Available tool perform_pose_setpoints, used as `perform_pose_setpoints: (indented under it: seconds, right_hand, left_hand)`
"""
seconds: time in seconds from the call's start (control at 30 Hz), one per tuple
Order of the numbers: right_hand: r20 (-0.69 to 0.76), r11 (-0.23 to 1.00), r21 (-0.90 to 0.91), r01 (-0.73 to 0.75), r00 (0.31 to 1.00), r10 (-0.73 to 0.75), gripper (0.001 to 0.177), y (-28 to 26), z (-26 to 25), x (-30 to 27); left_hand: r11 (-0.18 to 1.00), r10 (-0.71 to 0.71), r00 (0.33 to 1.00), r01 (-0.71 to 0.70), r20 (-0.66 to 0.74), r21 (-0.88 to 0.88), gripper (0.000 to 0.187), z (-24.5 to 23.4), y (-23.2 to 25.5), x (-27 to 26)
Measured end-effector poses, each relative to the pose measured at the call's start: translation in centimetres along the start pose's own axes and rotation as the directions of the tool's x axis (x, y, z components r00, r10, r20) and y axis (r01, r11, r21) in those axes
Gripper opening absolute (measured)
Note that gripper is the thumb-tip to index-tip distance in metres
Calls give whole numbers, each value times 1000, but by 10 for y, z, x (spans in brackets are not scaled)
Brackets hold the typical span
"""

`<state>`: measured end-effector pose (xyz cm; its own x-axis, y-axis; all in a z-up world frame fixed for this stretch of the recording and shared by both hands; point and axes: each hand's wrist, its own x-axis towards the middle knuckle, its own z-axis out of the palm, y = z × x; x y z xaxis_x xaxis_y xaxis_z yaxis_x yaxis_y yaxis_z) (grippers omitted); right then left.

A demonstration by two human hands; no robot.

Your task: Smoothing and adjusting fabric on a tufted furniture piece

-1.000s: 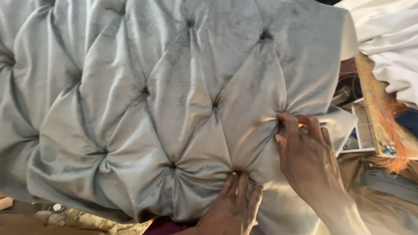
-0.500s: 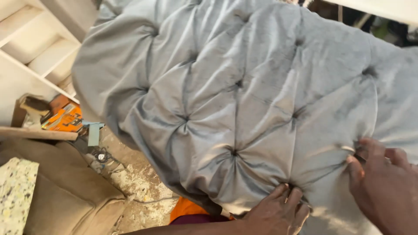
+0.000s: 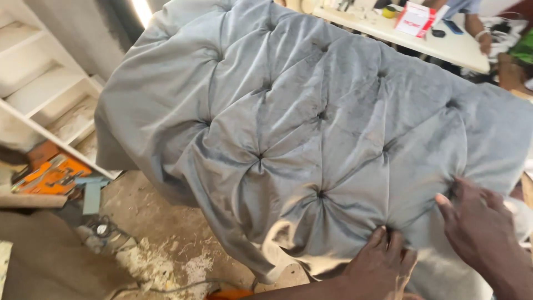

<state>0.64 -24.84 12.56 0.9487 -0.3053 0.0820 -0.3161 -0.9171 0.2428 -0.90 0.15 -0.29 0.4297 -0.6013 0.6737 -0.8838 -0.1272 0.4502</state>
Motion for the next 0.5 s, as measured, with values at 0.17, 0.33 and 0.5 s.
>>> perform_pose_setpoints:
  seconds: [0.17, 0.33, 0.5]
  right_hand:
    - [103, 910, 270, -316, 949, 299, 85, -44, -7, -15]
    - [-34, 874, 348, -338, 927, 373, 62, -48, -5, -7]
    - [-216, 671, 740, -52, 926, 310, 49, 56, 176, 25]
  left_hand:
    - [971, -40, 999, 36, -11, -237, 91, -75, 20, -5]
    - [944, 28, 969, -107, -247, -313, 31, -128, -25, -62]
    - [942, -274, 921, 197, -279, -273, 16, -318, -109, -63]
